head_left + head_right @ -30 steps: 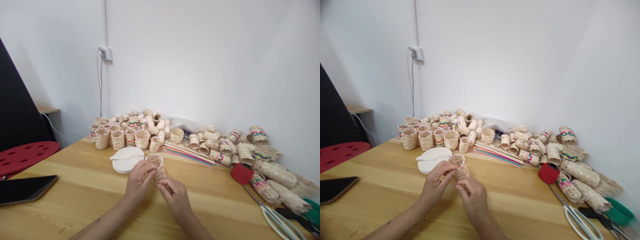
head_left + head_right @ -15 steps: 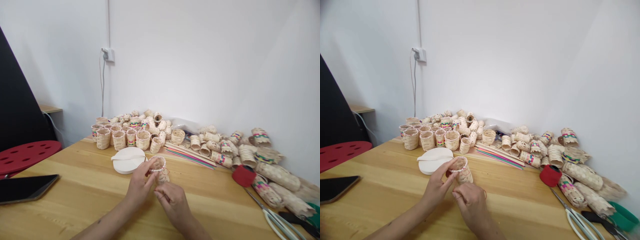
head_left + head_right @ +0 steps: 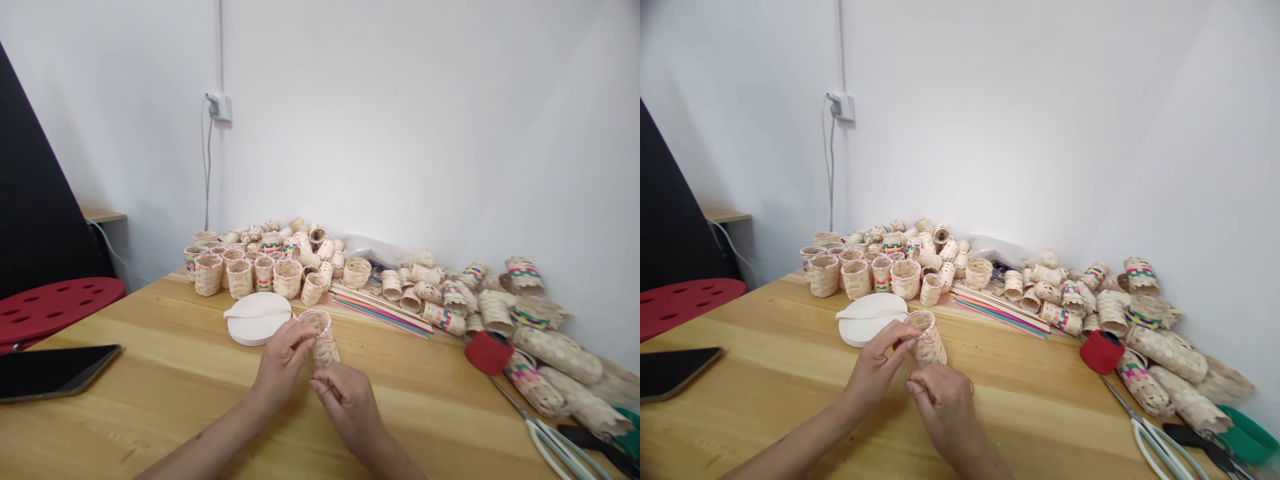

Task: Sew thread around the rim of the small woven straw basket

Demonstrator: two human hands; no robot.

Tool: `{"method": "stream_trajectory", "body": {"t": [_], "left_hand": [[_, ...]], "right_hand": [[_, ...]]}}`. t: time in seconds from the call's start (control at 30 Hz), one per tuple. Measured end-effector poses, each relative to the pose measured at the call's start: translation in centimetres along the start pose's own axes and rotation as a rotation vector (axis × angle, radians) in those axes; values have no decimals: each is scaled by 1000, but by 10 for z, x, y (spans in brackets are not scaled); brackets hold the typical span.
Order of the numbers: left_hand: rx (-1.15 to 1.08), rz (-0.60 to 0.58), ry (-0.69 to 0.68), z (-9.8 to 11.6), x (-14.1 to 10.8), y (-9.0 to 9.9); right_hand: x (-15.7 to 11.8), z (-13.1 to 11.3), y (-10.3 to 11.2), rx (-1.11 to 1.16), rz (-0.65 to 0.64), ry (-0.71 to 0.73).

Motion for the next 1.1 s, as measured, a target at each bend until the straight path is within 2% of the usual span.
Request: {"method": "stream_trajectory", "body": {"t": [0.27,0.37,0.57,0.73,0.87,0.93,1.0,1.07,1.1], "left_hand": [[21,42,26,-1,0,2],[37,58,37,-2,1,2],[66,91,35,-3,4,5],[97,79,8,-4,4,6],[102,51,19,-6,1,3],[109,60,82,-8,0,3],[108,62,160,-10,1,4],[88,29,210,-10,3,5],[76,-1,219,-9,4,5]], "right_hand": [[0,-3,3,4,9,17],[-2,-8,3,-8,-20,94],[-12,-19,-6,-93,-178,252],[-16,-28,-15,-91,-149,390],[-18,-33,-19,-107,-187,402],[-18,-35,-13,-129,-204,413],[-15,-34,2,-159,-169,429],[-7,-28,26,-201,-39,394],[-2,-24,40,-217,72,341]]}}
Point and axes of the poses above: each hand's wrist, its own x-axis towards the middle knuckle, its own y-axis out of the back of the hand, z = x × y, the point moved 2 cm from there along x, towards the middle knuckle, and after that the axes turned 11 degrees about -y, right-handed, at the moved point
